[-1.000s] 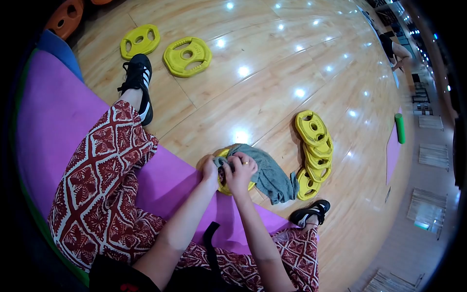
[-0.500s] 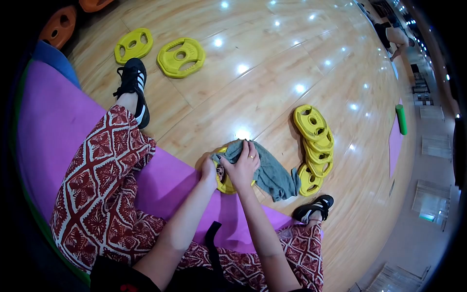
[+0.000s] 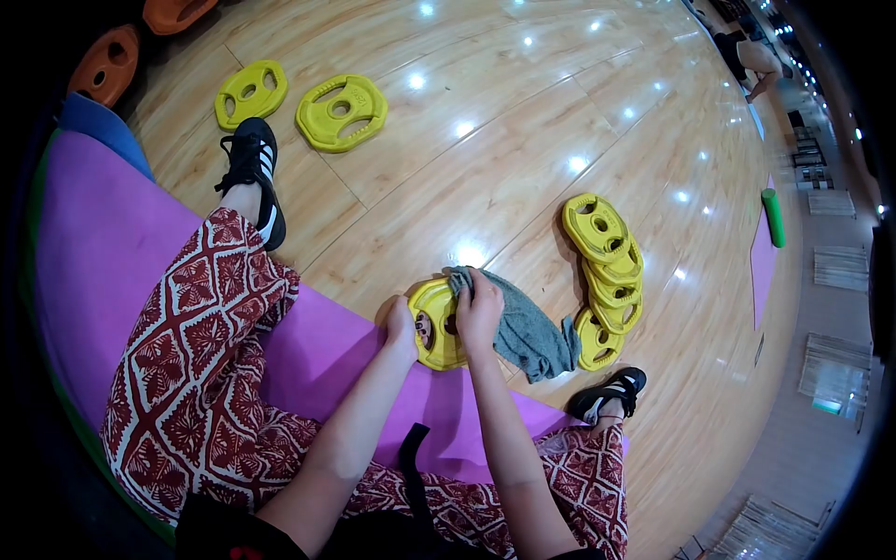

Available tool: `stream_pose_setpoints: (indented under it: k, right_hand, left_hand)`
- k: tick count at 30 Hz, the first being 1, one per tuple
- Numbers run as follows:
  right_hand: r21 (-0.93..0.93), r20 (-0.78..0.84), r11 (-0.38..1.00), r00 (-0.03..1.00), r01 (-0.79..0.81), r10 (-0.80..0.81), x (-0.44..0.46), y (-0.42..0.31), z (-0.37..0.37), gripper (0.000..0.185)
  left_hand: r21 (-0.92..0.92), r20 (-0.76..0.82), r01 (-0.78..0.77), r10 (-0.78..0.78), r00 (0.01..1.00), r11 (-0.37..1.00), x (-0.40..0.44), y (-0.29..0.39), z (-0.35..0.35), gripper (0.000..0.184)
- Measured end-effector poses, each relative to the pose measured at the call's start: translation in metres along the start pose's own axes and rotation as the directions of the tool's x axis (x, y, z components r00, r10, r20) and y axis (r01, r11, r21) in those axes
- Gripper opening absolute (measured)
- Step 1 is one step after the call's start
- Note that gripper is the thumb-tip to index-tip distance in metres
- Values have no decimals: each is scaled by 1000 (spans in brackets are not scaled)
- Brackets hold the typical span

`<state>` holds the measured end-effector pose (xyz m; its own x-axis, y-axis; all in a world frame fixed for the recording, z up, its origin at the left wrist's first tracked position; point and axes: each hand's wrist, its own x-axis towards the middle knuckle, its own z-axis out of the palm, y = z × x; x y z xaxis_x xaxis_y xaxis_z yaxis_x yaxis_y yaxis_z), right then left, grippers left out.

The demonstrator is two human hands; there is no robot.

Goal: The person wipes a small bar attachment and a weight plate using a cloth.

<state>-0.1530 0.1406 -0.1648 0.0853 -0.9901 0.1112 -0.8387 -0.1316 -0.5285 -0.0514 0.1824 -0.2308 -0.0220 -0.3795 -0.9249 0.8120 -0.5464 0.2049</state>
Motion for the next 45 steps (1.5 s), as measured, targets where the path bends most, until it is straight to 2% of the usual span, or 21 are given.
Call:
stream_pose_setpoints:
  k: [6,8,10,11,14,16,17,19,22,23,26,28,29,31,32,34,36,38,39,41,45]
  right_hand:
    - [220,-38,971,994,-89,99,5,15,-8,29]
    - [207,-41,976,996,-72,82,5,17,-7,28]
    - [367,29,905,975,-216,221,6,18,-6,26]
    - [363,29,906,975,-216,221,6,18,-5,26]
    - [284,47,931,973,-229,225,5,17,-2,27]
    - [254,77,938,972,-235,223,6,11,-5,39]
    - [255,78,938,972,-234,221,6,7,-6,39]
    - [-44,94,994,990,-104,108,7,-8,-13,52]
    - [-112,113,987,985,-116,129,5,-14,-12,61]
    - [-112,113,987,985,-116,128,5,-13,-11,61]
    - [-118,94,990,992,-76,87,3,-6,-10,55]
    - [134,142,986,987,-99,80,5,5,-14,46]
    - [134,142,986,987,-99,79,4,16,-10,46]
    - [367,182,897,965,-245,189,3,37,-1,32]
    - [367,183,898,965,-245,188,4,42,-2,32]
    - [604,163,730,947,-318,278,9,42,-9,26]
    - [799,297,412,884,-437,361,13,41,-19,34]
    - [799,379,362,869,-481,319,13,25,-34,48]
    - [798,378,363,869,-480,319,13,27,-33,48]
    - [636,350,685,924,-356,156,11,31,-29,60]
    - [626,368,672,909,-397,194,12,12,-33,62]
  left_hand:
    - [35,-47,3,-1,999,999,-10,3,2,36]
    - [-16,-32,-21,20,999,1000,-4,0,0,35]
    - [-36,-36,-17,16,999,999,-1,-1,0,35]
    - [-53,-38,-12,10,999,999,1,-3,0,35]
    - [-57,-44,-26,23,999,998,-9,1,6,36]
    - [-45,-50,-20,18,999,999,-21,6,11,36]
    - [-34,-56,-16,14,998,999,-25,8,12,36]
    - [-21,-59,-14,13,998,1000,-23,8,11,37]
    - [-30,-11,0,0,1000,1000,-9,2,5,40]
    - [-54,37,9,-7,999,998,-3,-1,2,41]
    - [-45,37,-8,9,999,999,5,-5,0,42]
    - [-42,37,-12,14,999,999,7,-5,0,42]
    - [-42,37,-15,16,999,999,9,-6,-1,42]
    - [-8,-2,-5,5,1000,1000,-2,-2,3,41]
    - [25,-41,8,-7,999,1000,-10,2,5,41]
    - [70,-50,16,-13,999,997,-17,6,7,40]
    - [116,-57,26,-19,998,993,-15,4,6,40]
    - [0,-23,-27,27,999,1000,-6,-1,5,40]
    - [-39,-12,-44,44,999,998,-6,-1,6,40]
    - [-106,31,-52,56,998,993,-9,-1,8,40]
    - [-63,31,-9,11,999,998,-5,0,5,40]
